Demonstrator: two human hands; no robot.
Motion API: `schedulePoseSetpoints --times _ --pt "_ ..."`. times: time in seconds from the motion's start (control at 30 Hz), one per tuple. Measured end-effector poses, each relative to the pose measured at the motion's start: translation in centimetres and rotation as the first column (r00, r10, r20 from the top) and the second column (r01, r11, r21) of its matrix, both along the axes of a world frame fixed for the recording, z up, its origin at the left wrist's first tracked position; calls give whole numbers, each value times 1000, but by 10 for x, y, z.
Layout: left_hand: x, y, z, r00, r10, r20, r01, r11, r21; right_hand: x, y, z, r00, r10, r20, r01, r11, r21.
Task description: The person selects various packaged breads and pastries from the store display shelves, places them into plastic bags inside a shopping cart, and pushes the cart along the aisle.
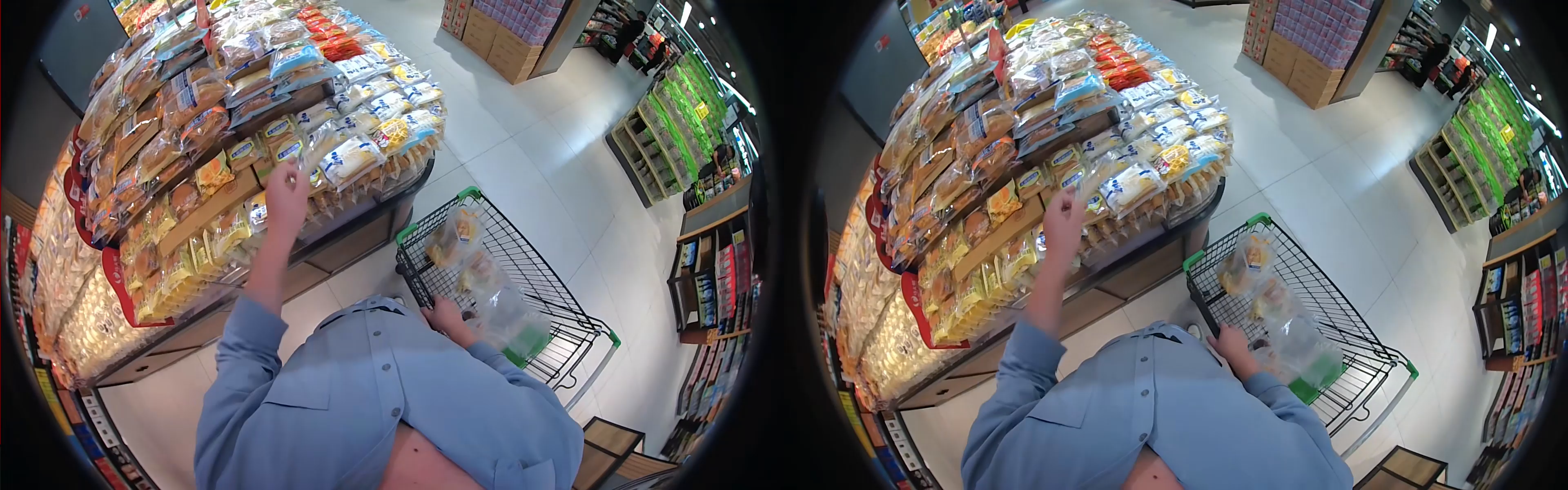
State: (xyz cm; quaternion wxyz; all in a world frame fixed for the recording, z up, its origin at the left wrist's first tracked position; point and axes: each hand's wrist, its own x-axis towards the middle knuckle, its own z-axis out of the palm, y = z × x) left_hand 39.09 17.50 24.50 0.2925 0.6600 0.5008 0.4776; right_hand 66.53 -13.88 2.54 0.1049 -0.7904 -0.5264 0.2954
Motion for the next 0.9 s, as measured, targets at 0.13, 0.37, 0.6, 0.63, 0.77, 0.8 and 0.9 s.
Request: schedulePoseSetpoints --times 0.13,0.37,0.6,0.63,0.77,0.8,0.9 --pt "-26 -86 -33 969 -113 218 139 985 -105 -18 50 57 954 -19 -299 94 966 241" --pt "-55 -164 -34 962 -207 179 248 936 -250 -100 118 173 -55 -226 -973 112 967 -231" --pt "-62 -176 -13 882 -180 435 247 964 -101 -143 131 191 184 -5 -983 226 973 37" --pt "-62 -173 -15 850 -121 513 235 958 -163 -146 129 195 211 46 -976 231 968 96" --pt "-73 -174 -5 742 -17 670 443 763 -470 -159 125 200 303 111 -947 227 956 184" --pt "-74 -173 -10 754 -40 656 464 739 -488 -161 127 196 356 137 -924 240 943 232" --pt "-72 -175 -11 692 34 721 515 676 -527 -154 126 198 558 127 -820 188 943 274"
